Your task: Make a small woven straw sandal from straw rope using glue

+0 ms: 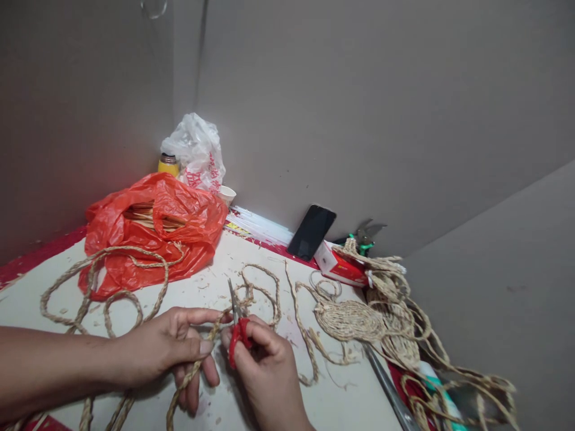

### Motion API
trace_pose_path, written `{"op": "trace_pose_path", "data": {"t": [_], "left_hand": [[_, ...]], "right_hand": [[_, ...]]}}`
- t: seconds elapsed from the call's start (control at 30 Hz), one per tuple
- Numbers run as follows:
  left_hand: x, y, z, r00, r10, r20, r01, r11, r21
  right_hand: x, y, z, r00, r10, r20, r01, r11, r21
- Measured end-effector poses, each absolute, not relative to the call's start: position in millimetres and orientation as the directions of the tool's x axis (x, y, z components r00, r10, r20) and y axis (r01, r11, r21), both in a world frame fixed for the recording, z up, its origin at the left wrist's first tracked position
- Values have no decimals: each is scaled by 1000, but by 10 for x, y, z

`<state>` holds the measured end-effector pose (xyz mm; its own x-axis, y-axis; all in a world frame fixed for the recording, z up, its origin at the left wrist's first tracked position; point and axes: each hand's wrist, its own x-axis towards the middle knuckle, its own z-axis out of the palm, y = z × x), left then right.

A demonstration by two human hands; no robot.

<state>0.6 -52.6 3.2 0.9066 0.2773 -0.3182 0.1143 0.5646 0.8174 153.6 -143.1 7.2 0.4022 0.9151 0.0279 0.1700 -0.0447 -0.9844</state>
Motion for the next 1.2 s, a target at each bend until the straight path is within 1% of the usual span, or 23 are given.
{"op": "trace_pose_path", "data": {"t": [0.17,0.37,0.43,0.5,0.57,0.6,0.7,0.83,1.07,1.13,1.2], "left_hand": [[11,-597,-13,895,308,-322,126,517,847],[28,-602,-32,902,290,-319,128,527,840],[36,-597,2,893,322,-316,121,505,855],[40,-596,44,873,382,-304,103,465,879],[42,-595,74,851,434,-295,87,438,895],[42,-592,82,847,442,-295,85,435,897],[39,-578,79,860,399,-318,93,491,866],[28,-549,53,885,339,-320,54,607,793],[7,-496,31,878,341,-337,17,680,733],[3,-481,26,877,337,-342,10,700,714],[-1,-467,27,880,326,-345,7,718,696]], "right_hand": [[1517,-1457,12,424,902,77,250,-35,-968],[1538,-1461,25,370,924,97,278,-11,-961],[1543,-1458,34,351,931,100,278,-2,-960],[1546,-1455,40,340,934,107,289,4,-957],[1546,-1452,45,330,935,132,314,23,-949],[1546,-1451,48,323,934,153,335,39,-941],[1545,-1452,62,294,929,224,403,93,-911],[1555,-1460,70,294,927,234,423,93,-901],[1606,-1453,25,394,904,168,390,2,-921],[1617,-1459,8,384,905,181,407,9,-913],[1624,-1466,0,329,917,227,470,50,-881]]}}
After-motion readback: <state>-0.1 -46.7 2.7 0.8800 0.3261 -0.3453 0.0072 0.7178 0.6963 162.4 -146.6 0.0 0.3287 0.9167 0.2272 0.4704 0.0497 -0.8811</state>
